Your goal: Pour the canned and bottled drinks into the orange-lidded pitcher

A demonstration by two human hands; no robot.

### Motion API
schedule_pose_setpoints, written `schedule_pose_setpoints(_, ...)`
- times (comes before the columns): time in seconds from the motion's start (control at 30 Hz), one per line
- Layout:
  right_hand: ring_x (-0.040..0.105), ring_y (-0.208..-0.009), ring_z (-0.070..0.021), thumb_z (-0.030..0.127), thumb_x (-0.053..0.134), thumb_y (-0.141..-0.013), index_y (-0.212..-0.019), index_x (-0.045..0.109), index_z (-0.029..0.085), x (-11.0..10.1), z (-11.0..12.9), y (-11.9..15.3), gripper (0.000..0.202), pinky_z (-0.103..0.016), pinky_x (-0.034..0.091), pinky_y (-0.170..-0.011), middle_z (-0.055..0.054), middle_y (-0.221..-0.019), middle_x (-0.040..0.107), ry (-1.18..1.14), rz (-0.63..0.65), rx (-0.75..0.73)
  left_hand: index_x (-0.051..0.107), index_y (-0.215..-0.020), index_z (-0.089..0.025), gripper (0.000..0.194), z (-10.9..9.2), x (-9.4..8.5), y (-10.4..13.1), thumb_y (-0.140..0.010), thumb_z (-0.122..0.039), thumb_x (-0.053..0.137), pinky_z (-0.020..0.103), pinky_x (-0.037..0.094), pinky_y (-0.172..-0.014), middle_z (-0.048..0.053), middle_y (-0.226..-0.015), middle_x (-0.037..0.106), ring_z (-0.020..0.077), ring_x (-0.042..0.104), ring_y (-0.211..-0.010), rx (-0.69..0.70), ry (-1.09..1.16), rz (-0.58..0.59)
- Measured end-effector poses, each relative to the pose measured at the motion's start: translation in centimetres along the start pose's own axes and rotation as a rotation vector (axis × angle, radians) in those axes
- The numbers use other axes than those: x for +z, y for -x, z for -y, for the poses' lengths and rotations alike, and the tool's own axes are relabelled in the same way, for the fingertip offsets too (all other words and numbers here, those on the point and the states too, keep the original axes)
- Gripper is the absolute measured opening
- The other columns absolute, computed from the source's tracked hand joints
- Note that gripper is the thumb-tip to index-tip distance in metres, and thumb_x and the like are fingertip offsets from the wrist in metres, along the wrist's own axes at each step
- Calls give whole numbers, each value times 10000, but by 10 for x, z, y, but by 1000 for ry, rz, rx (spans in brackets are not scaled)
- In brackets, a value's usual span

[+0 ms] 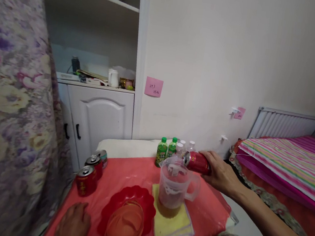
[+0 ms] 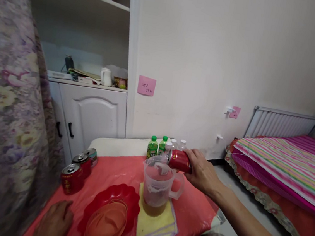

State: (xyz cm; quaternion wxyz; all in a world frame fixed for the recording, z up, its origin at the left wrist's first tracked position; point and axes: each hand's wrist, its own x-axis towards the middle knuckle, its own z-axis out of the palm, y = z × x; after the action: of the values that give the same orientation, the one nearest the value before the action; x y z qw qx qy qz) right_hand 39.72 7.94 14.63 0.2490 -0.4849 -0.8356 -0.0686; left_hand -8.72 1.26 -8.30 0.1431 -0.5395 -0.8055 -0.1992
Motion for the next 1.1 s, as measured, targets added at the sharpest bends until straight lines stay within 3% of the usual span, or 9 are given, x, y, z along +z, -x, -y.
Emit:
schedule_pose_setpoints(0.3,574,-1143,-317,156,569,-763,-1374,406,189,2,0,-4,634,-412,543,-813,-157,-1298,556,48,11,-29,634,-1165,-114,449,9,10,1,-905,-227,285,343,461,-954,139,-1194,686,246,657,-1081,42,-68,-34)
schedule_pose_setpoints(0.63,562,-1136,-311,129,545,-766,-1375,414,186,-1,2,-7,626,-421,542,-825,-159,-1304,549,70,9,-55,632,-1173,-100,462,11,13,0,-909,-227,275,389,467,-963,153,-1224,676,268,642,-1123,8,-21,3)
schedule_pose_setpoints(1.1,561,-1107,-294,105,534,-790,-1361,424,205,-10,5,-11,589,-408,526,-825,-147,-1236,578,91,-10,-121,620,-1180,-109,450,7,4,0,-925,-228,269,381,471,-948,149,-1233,673,267,646,-1128,-6,-3,8)
